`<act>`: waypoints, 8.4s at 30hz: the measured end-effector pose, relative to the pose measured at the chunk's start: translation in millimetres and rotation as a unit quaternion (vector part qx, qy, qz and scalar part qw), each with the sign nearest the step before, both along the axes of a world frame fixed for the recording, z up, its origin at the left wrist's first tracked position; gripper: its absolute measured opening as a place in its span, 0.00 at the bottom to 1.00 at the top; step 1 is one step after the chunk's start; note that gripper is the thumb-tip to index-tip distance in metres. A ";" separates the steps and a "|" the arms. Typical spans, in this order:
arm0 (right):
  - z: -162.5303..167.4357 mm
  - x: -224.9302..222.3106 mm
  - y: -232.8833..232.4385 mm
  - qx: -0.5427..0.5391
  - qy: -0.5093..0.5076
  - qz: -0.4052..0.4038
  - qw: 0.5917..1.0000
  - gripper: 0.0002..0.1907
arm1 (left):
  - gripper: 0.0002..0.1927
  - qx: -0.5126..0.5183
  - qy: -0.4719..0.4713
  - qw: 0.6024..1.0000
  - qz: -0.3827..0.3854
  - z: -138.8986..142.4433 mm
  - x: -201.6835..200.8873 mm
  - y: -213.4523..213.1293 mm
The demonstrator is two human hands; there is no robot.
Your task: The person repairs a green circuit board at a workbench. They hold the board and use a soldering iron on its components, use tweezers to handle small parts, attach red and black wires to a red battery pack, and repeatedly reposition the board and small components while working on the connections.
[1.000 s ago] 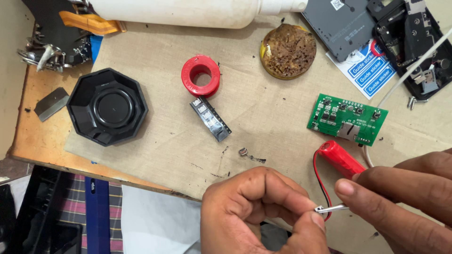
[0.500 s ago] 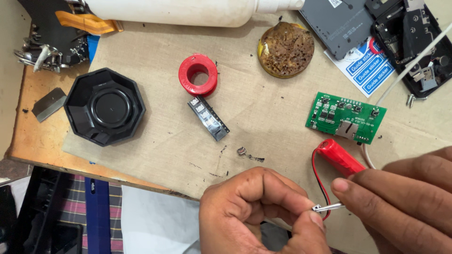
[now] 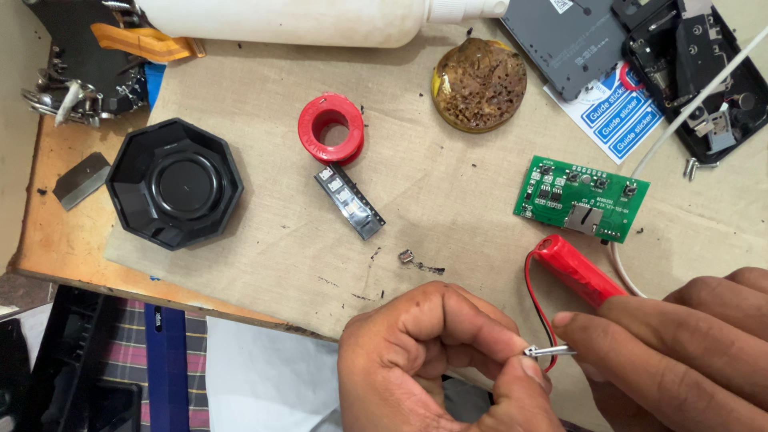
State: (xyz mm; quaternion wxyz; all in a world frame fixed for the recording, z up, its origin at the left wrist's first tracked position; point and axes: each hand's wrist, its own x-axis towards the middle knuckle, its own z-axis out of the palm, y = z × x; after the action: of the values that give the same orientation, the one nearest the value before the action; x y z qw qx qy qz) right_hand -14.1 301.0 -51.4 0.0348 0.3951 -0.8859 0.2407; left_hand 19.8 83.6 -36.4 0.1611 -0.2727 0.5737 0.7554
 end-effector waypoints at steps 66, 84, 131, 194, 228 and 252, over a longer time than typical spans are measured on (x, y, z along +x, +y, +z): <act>-2.5 8.3 0.8 -0.213 -0.459 -0.099 0.857 0.05 | 0.13 -0.366 0.497 0.782 -0.086 -4.6 1.1 -13.6; -6.7 11.7 3.7 -0.178 -0.441 -0.113 0.872 0.07 | 0.15 -0.361 0.519 0.764 -0.128 -6.9 -2.6 -23.5; 15.2 -1.7 -25.8 0.031 -0.207 -0.274 0.939 0.24 | 0.09 -0.312 0.331 0.885 -0.097 12.8 -15.2 -21.9; 16.4 40.8 -19.2 -0.059 -0.014 -0.069 0.996 0.23 | 0.16 0.030 0.178 0.983 0.020 -1.8 34.5 -10.2; 20.7 23.6 -18.0 -0.007 0.033 0.072 0.997 0.20 | 0.13 -0.125 0.206 0.966 -0.091 8.0 35.0 -24.9; 22.6 34.1 -32.6 -0.022 -0.028 -0.057 0.998 0.11 | 0.06 0.335 0.117 0.934 -0.027 -18.9 30.1 -31.6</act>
State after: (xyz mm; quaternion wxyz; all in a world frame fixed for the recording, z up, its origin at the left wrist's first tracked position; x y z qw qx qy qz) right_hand 19.9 268.5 -28.8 0.0323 0.3358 -0.9021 0.2690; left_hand 49.9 52.0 -55.3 0.1955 -0.0972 0.3090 0.9257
